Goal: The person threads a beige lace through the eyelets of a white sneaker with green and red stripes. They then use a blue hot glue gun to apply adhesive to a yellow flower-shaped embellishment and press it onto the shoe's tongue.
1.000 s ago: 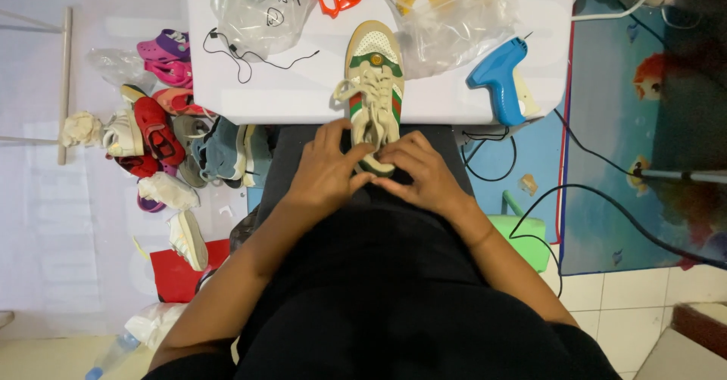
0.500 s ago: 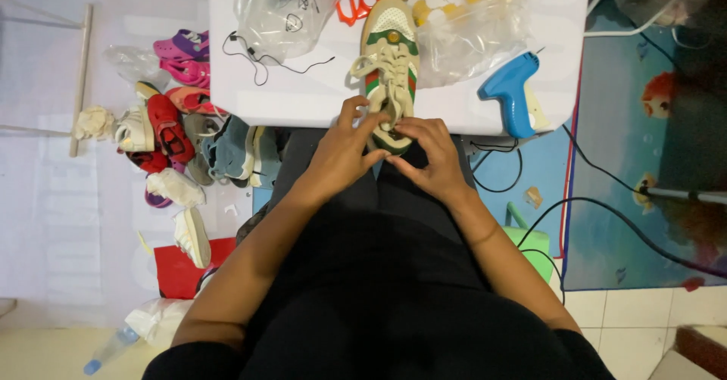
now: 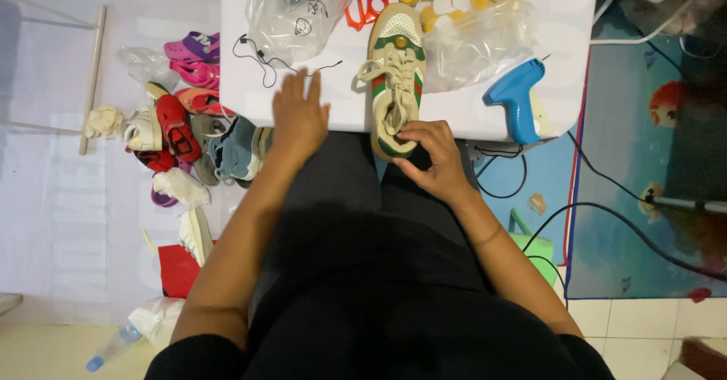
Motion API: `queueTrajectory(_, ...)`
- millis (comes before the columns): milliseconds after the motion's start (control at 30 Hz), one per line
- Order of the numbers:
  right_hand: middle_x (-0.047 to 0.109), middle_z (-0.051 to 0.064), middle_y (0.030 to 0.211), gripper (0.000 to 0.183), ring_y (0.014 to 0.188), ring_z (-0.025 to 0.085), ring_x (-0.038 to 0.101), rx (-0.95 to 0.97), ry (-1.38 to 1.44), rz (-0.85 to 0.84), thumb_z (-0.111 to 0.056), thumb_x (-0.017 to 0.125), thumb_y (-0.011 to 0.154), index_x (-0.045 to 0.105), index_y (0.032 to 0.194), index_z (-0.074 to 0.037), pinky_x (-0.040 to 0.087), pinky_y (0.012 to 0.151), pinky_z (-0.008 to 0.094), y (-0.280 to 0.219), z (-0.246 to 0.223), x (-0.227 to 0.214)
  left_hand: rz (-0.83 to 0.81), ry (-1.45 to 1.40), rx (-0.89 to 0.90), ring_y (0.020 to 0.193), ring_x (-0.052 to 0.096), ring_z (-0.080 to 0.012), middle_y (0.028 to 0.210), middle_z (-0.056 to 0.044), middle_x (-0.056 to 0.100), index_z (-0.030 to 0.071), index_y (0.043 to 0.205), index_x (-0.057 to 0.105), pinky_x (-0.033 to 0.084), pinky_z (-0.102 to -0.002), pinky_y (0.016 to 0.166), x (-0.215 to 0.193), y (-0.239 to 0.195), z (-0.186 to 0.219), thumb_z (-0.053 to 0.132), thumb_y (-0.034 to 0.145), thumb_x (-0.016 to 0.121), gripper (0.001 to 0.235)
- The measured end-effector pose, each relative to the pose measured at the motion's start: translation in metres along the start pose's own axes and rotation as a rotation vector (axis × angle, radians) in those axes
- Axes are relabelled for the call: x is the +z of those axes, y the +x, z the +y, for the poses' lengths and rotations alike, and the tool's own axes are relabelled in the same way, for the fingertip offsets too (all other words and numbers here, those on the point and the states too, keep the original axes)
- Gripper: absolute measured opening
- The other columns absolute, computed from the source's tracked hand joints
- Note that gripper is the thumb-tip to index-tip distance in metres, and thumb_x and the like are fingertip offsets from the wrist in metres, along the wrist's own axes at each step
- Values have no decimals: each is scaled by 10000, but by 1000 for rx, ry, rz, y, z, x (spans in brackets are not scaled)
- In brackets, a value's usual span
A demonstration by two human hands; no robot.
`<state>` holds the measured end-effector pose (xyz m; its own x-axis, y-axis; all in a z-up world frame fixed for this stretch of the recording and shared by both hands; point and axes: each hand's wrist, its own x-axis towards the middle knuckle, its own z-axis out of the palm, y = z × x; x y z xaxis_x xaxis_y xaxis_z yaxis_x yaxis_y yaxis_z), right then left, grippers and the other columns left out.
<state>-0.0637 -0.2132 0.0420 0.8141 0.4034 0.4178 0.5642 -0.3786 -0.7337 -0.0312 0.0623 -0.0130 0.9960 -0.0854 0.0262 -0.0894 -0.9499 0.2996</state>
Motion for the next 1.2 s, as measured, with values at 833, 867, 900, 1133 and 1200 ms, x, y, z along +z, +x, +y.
queueTrajectory(833, 672, 99, 1177, 503, 1041, 253, 646, 159, 195, 93, -155, 847, 844, 609, 1269, -31, 554, 873, 368, -9, 8, -8, 252, -246, 125, 1318, 328, -348, 1348, -91, 444, 122, 1341, 593, 260, -540, 1032, 30, -19, 8, 194, 937, 719, 429)
queueTrajectory(867, 627, 124, 1201, 423, 1063, 273, 622, 177, 210, 163, -165, 783, 905, 588, 1255, -30, 547, 879, 392, -8, 8, -11, 248, -252, 120, 1312, 327, -345, 1341, -91, 447, 123, 1330, 597, 258, -538, 1029, 29, -19, 8, 195, 941, 718, 414)
queueTrajectory(900, 583, 149, 1225, 347, 1084, 293, 597, 195, 223, 233, -174, 720, 966, 568, 1242, -28, 541, 884, 415, -7, 8, -15, 245, -260, 113, 1306, 327, -342, 1334, -90, 449, 123, 1319, 600, 257, -535, 1026, 28, -18, 9, 196, 945, 717, 400)
queueTrajectory(1133, 490, 225, 1314, 273, 1271, 422, 489, 216, -27, 303, 17, 443, 1052, 531, 1310, 25, 508, 996, 476, 10, 56, -37, 209, -268, 81, 1300, 313, -327, 1320, -86, 440, 111, 1281, 620, 240, -526, 1033, 27, -11, 18, 179, 956, 706, 343)
queueTrajectory(1200, 488, 267, 1321, 297, 1299, 481, 473, 266, -192, 211, 57, 440, 1044, 537, 1324, 50, 464, 1057, 541, 13, 82, -38, 270, -397, 76, 1270, 354, -371, 1331, -124, 412, 122, 1273, 629, 309, -531, 1035, 33, -2, 25, 181, 855, 791, 452)
